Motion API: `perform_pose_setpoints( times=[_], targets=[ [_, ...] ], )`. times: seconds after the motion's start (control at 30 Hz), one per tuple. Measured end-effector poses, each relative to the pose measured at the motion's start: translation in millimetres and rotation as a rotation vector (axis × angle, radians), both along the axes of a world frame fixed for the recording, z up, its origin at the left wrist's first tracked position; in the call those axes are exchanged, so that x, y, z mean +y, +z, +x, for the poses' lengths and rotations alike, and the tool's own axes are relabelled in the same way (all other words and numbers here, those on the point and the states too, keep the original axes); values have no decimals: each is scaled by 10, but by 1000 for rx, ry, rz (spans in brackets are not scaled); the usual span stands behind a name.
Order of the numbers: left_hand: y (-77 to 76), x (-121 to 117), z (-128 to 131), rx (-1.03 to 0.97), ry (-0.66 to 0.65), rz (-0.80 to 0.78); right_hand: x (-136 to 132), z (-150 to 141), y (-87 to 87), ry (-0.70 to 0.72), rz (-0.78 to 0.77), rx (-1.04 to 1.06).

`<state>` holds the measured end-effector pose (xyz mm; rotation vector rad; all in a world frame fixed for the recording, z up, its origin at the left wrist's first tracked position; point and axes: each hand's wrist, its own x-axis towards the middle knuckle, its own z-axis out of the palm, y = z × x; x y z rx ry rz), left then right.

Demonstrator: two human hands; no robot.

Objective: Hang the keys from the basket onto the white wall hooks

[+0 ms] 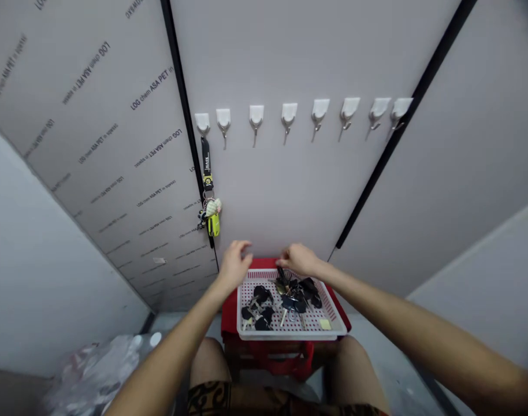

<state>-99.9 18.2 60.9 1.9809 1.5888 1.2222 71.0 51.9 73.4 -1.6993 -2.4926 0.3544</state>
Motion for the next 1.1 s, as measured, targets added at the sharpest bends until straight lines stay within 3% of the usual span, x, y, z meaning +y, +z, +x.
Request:
perform_pose_setpoints(
  times=[0.1,0.17,0.27,0.4,0.57,0.73,0.9,1.0,1.1],
  targets=[
    [-379,-9,252,17,-139,-276,-116,124,-227,-89,-21,-164],
    [-533,-9,393,4,-195,-393,-179,139,-302,-78,-8,-153],
    [-625,-11,521,22,-252,-478,-227,125,-362,-56,0,-66],
    [-600,-27,536,30,-277,-489,-228,110,-390,-54,17,28],
    [-464,-84,489,-116,-335,-396,-176,95,-216,37,-68,452],
    [-243,-113,521,-359,-389,-359,-132,8,252,98,-219,874],
    [53,-65,481,-604,-331,-258,-77,-216,749,77,-136,1045],
    [294,-12,368,-681,-325,-213,-31,-424,1035,116,-68,1104],
    [565,56,212,-725,-225,-139,38,-658,1295,162,-13,1130]
  ],
)
